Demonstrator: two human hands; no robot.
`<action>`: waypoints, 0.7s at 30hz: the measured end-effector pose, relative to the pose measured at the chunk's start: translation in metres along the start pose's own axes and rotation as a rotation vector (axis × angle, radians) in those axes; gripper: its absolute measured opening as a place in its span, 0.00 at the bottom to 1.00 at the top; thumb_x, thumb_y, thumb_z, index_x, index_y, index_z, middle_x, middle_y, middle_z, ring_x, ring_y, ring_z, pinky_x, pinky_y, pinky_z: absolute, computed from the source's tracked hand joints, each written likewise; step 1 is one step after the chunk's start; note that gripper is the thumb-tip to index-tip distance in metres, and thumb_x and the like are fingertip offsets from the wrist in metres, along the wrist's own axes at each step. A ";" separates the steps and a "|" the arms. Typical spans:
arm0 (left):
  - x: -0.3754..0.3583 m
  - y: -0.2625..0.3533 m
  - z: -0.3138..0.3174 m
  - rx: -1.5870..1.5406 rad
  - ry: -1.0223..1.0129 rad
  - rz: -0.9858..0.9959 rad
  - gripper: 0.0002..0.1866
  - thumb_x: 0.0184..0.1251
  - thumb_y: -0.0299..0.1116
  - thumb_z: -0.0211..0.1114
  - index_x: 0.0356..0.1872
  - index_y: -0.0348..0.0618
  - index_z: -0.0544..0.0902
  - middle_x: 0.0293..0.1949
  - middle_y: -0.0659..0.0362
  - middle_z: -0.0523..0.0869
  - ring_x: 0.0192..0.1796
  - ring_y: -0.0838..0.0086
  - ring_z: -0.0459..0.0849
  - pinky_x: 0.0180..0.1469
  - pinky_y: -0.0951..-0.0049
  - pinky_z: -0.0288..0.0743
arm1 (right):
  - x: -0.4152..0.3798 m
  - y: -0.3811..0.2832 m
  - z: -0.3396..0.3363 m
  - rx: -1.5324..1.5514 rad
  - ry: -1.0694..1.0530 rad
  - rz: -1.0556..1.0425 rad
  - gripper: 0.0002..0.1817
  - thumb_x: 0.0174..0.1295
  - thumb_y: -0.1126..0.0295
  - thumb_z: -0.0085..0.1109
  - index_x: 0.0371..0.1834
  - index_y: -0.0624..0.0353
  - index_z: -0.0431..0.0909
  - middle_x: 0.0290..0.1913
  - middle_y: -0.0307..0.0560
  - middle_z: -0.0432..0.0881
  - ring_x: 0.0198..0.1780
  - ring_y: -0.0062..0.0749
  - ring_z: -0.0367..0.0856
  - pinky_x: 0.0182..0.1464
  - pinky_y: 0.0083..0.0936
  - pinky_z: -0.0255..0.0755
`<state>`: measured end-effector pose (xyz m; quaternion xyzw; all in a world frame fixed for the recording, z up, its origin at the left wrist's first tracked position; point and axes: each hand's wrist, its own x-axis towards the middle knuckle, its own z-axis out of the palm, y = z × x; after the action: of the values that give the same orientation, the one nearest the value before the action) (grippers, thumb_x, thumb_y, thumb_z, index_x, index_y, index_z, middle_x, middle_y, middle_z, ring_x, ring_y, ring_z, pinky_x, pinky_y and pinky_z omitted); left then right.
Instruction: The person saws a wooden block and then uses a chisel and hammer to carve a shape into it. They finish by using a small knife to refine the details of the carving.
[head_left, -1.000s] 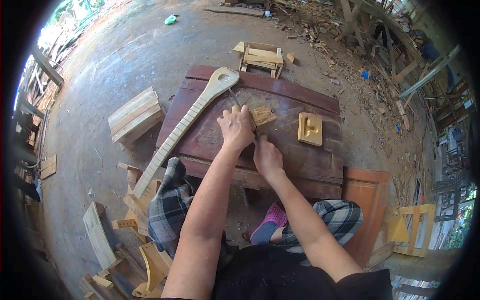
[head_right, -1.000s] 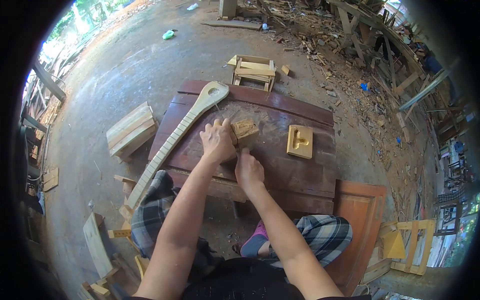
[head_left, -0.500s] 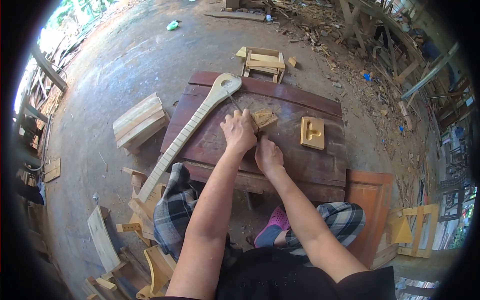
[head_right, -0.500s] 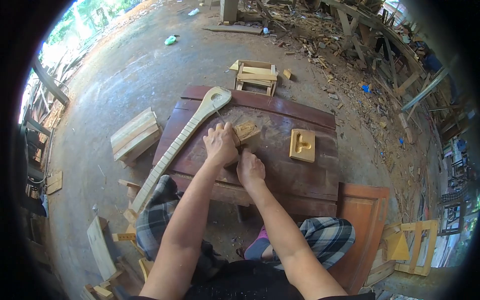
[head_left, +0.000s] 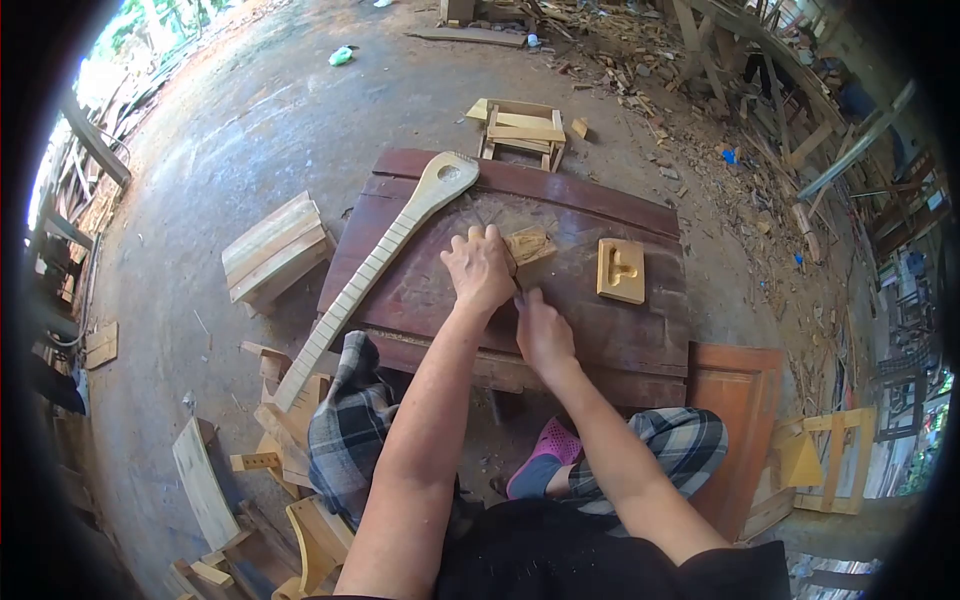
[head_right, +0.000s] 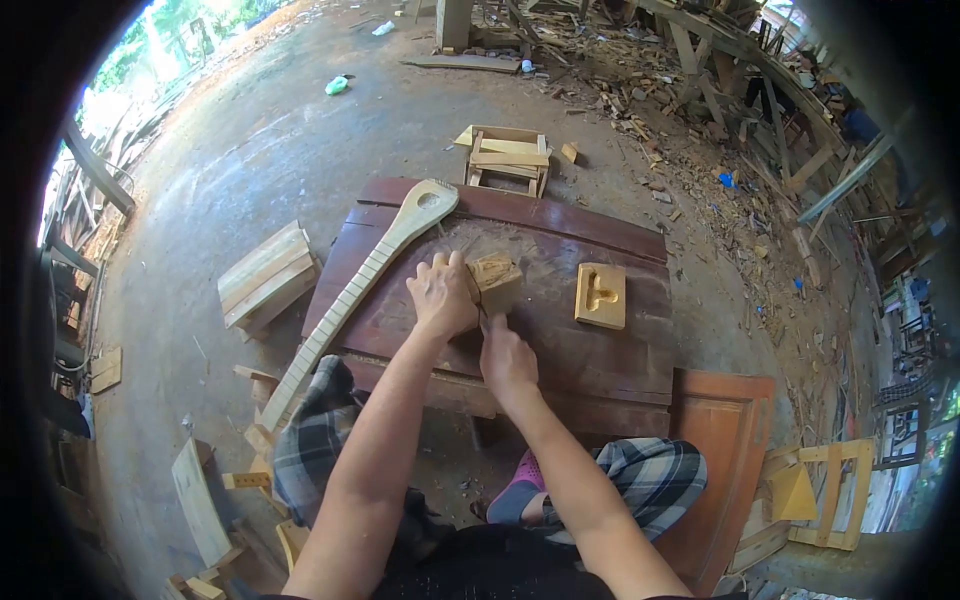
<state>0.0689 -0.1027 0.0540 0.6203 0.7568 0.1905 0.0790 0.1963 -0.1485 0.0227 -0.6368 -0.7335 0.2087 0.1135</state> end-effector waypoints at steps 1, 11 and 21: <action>-0.001 0.001 0.000 0.010 -0.025 -0.018 0.25 0.44 0.34 0.72 0.48 0.46 0.77 0.49 0.51 0.80 0.52 0.51 0.79 0.50 0.51 0.72 | -0.018 0.006 -0.002 0.036 -0.023 0.040 0.12 0.74 0.61 0.44 0.47 0.60 0.66 0.35 0.69 0.83 0.41 0.69 0.82 0.44 0.60 0.74; -0.004 0.001 -0.003 0.005 -0.011 0.018 0.25 0.45 0.34 0.71 0.48 0.45 0.78 0.49 0.51 0.80 0.52 0.52 0.79 0.51 0.50 0.72 | 0.013 -0.001 0.008 -0.006 0.015 -0.041 0.13 0.74 0.61 0.43 0.46 0.61 0.67 0.35 0.68 0.83 0.41 0.66 0.83 0.45 0.58 0.76; -0.001 0.000 0.001 0.006 -0.033 0.032 0.25 0.46 0.34 0.71 0.49 0.45 0.78 0.49 0.50 0.80 0.53 0.51 0.78 0.51 0.52 0.72 | 0.016 0.001 0.010 0.016 -0.012 0.004 0.12 0.74 0.63 0.41 0.50 0.59 0.66 0.36 0.68 0.84 0.42 0.66 0.83 0.46 0.57 0.75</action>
<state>0.0693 -0.1037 0.0528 0.6356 0.7459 0.1795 0.0866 0.1900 -0.1339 0.0118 -0.6361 -0.7311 0.2189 0.1137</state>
